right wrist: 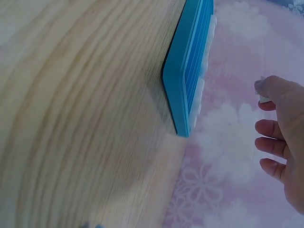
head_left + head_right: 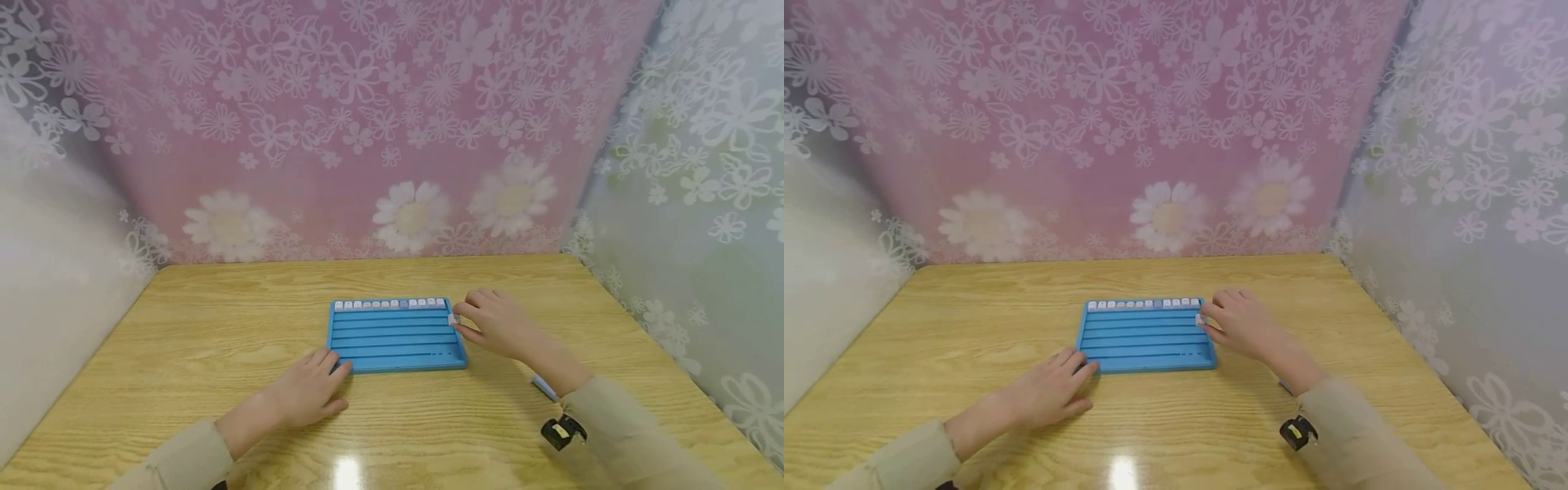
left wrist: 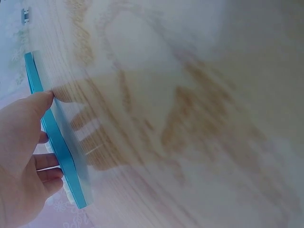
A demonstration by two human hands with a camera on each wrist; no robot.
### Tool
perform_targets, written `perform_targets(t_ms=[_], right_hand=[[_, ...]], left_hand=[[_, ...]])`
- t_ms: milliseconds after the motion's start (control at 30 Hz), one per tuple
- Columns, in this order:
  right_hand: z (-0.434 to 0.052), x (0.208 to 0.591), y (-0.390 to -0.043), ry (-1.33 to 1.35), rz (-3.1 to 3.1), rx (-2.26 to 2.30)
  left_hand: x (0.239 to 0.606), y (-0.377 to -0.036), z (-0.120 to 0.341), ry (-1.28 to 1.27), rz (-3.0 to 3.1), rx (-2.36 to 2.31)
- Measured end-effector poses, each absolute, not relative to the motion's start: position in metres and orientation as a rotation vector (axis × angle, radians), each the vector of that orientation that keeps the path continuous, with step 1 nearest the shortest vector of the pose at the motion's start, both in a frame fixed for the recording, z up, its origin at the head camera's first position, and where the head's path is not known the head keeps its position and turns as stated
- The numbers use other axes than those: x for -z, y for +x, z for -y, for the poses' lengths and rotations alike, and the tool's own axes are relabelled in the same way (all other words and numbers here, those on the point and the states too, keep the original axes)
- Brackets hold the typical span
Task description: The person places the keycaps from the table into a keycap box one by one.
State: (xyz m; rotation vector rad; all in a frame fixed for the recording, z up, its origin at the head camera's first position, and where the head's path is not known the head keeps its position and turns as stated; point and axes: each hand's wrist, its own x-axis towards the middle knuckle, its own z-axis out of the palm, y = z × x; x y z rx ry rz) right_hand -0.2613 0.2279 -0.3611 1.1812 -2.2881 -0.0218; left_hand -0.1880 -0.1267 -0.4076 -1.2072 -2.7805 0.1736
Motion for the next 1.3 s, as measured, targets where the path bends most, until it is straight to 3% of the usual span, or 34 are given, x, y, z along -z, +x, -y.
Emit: perform_targets(t_ms=[1300], right_hand=[[-0.092, 0.376, -0.3, 1.179, 2.634, -0.167]], left_hand=[[0.405, -0.189, 0.128, -1.196, 2.787, -0.187]])
